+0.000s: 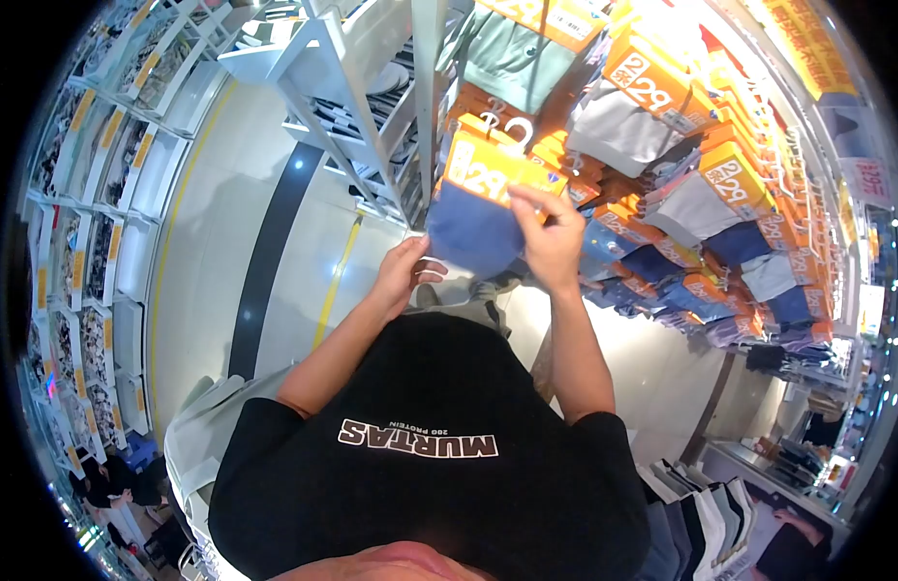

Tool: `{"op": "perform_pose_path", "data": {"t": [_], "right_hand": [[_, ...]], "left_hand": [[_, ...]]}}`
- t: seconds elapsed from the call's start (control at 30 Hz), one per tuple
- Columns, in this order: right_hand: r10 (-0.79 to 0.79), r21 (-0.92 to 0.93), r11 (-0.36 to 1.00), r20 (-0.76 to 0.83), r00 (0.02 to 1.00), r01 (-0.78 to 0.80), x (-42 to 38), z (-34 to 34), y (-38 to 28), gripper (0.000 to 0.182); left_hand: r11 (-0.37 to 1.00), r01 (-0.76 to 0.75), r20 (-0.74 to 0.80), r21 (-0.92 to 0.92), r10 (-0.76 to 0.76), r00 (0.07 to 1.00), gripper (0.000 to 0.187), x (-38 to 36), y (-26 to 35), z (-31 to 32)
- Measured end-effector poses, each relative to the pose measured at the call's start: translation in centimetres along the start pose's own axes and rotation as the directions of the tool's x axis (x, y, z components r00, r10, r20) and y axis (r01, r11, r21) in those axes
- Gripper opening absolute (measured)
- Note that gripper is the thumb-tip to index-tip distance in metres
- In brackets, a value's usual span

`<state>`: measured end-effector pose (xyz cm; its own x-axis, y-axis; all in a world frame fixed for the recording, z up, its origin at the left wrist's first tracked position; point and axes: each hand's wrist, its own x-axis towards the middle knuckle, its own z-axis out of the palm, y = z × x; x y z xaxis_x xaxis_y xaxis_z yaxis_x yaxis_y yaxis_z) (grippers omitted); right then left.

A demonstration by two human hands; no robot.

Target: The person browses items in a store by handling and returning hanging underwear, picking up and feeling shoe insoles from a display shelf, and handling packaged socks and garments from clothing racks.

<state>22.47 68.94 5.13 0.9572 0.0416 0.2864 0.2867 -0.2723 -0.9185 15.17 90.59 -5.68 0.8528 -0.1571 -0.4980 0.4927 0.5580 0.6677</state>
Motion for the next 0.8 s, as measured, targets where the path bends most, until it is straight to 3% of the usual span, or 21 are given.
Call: {"op": "perform_pose_path", "data": {"t": [0.13,0.3,0.33,0.43,0.5,0.7,0.73,0.8], "right_hand": [[-0.228,-0.022,0.974,-0.139,0.964,0.227,5.6,-1.0,-3.3,0.014],[-0.409,-0.01,0.911,-0.146,0.901,0.412,12.2,-1.1,-7.0,0.015],[-0.421,0.084,0.898,-0.116,0.899,0.432,13.2,-0.9,-6.9,0.017],[-0.424,0.096,0.899,-0.049,0.904,0.427,15.1,0.1,-7.0,0.017],[-0.329,0.164,0.93,-0.033,0.944,0.33,15.6,1.0,-6.2,0.018],[-0.299,-0.065,0.954,-0.129,0.945,0.293,11.6,0.1,-5.7,0.027],[-0.421,-0.228,0.894,-0.136,0.897,0.385,10.9,-0.8,-5.2,0.028],[-0.459,-0.264,0.88,-0.258,0.85,0.395,9.5,-2.7,-4.8,0.034]], "left_hand": [[0.999,0.009,-0.002,0.045,-0.009,1.0,0.028,-0.1,-0.7,-0.4],[0.999,-0.008,-0.029,0.051,0.009,1.0,0.027,-0.8,-1.3,-0.2],[0.999,-0.008,-0.033,0.051,0.01,0.999,0.026,-0.9,-1.4,-0.2],[0.997,0.007,-0.031,0.074,-0.004,0.999,0.025,-0.8,-1.7,-0.4],[0.997,0.009,-0.044,0.076,-0.005,0.999,0.024,-0.9,-1.8,-0.5],[0.996,0.017,-0.061,0.082,-0.012,0.998,0.023,-0.7,-2.0,-0.8],[0.996,0.023,-0.058,0.085,-0.018,0.998,0.023,-0.5,-2.1,-1.0],[0.995,0.04,-0.053,0.094,-0.035,0.998,0.023,-0.3,-2.2,-1.1]]}}
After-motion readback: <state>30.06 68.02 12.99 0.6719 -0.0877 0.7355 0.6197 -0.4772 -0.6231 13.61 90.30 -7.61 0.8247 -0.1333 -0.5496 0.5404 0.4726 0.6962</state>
